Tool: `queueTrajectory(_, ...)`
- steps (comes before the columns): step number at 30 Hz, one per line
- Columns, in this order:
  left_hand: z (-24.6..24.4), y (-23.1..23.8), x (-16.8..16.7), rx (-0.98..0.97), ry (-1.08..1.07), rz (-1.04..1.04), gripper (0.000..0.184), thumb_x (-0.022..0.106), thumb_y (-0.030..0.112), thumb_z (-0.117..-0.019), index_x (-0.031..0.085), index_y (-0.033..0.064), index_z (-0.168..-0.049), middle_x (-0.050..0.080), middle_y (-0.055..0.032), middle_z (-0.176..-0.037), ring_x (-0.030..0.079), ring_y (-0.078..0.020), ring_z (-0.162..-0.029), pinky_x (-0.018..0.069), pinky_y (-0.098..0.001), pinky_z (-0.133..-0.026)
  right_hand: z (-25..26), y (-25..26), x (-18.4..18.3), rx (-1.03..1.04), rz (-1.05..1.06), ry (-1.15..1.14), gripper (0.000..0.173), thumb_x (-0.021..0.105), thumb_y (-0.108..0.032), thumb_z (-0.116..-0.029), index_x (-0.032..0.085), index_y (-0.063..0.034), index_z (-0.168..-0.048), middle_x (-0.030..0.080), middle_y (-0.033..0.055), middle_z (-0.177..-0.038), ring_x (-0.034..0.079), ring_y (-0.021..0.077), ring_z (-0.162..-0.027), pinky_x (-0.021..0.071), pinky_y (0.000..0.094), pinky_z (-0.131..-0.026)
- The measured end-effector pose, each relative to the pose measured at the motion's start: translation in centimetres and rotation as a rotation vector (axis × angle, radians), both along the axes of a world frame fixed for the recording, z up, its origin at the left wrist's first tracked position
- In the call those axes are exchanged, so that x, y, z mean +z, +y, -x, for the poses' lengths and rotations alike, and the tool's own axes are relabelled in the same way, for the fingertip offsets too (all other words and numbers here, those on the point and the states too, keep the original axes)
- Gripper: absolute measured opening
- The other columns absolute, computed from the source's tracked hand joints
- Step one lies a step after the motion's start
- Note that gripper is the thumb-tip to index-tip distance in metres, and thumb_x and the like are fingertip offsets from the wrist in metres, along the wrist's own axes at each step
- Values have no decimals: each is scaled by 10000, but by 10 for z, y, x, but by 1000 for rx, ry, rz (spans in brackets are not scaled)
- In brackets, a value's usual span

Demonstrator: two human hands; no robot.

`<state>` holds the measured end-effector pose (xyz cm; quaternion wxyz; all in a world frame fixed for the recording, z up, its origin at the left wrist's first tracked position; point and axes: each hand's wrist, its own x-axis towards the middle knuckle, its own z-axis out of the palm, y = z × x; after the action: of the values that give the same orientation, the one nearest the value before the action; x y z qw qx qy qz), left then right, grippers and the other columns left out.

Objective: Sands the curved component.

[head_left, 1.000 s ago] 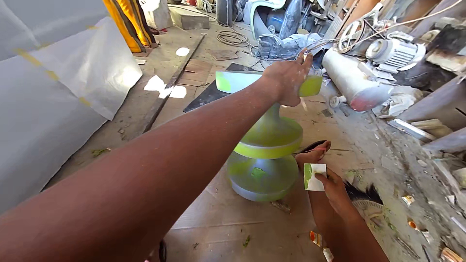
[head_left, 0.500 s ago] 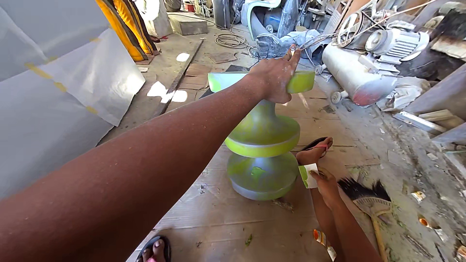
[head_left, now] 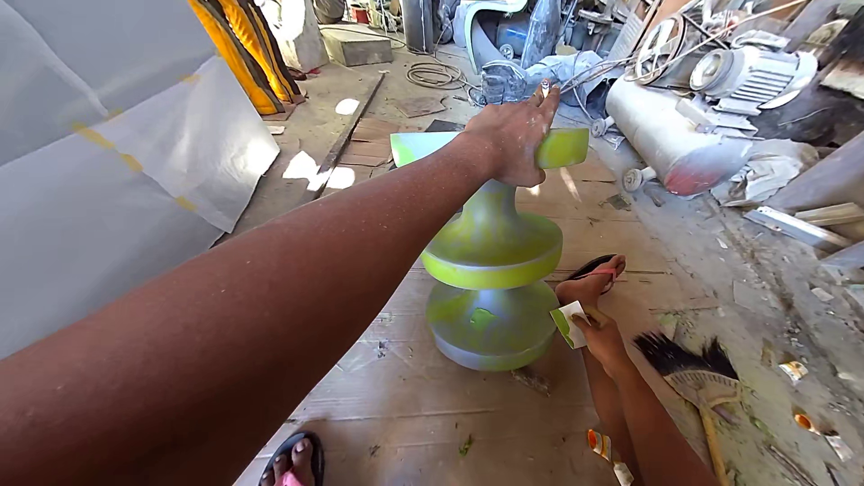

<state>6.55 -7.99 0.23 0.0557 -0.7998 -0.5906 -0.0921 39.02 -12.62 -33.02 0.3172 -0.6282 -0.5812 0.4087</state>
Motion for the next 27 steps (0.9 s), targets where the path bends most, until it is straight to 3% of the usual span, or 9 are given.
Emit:
queueTrajectory(8, 4, 6, 1, 20, -3, -4, 1208, 809, 462, -759, 97, 76, -1655, 299, -162, -1666, 593, -419, -1255, 517, -652, -874, 25, -36, 26, 140, -46, -92, 322, 715, -205, -968, 685, -88, -1266, 747, 78, -1110, 724, 169, -998, 600, 415, -916)
queueTrajectory(12, 3, 6, 1, 26, 3, 2, 1215, 806, 473, -762, 87, 70, -1655, 282, -157, -1675, 589, -417, -1260, 517, -644, -881, 42, -55, 40, 173, -65, -225, 326, 713, -263, -970, 695, -150, -1275, 756, 30, -1102, 728, 140, -1001, 606, 417, -918)
queueTrajectory(19, 2, 6, 1, 35, 17, 2, 1221, 798, 496, -760, 88, 68, -1656, 274, -163, -1678, 557, -398, -1317, 509, -632, -929, 73, -73, 37, 183, -194, -286, 277, 725, -239, -940, 733, -150, -1201, 762, 20, -1022, 729, 131, -935, 612, 437, -876)
queueTrajectory(27, 0, 5, 1, 35, -12, 3, 1218, 812, 444, -740, 99, 79, -1658, 254, -143, -1690, 585, -404, -1274, 516, -637, -901, 115, -99, 43, 153, -196, -347, 271, 722, -278, -938, 742, -174, -1187, 767, 18, -1002, 735, 148, -927, 606, 467, -867)
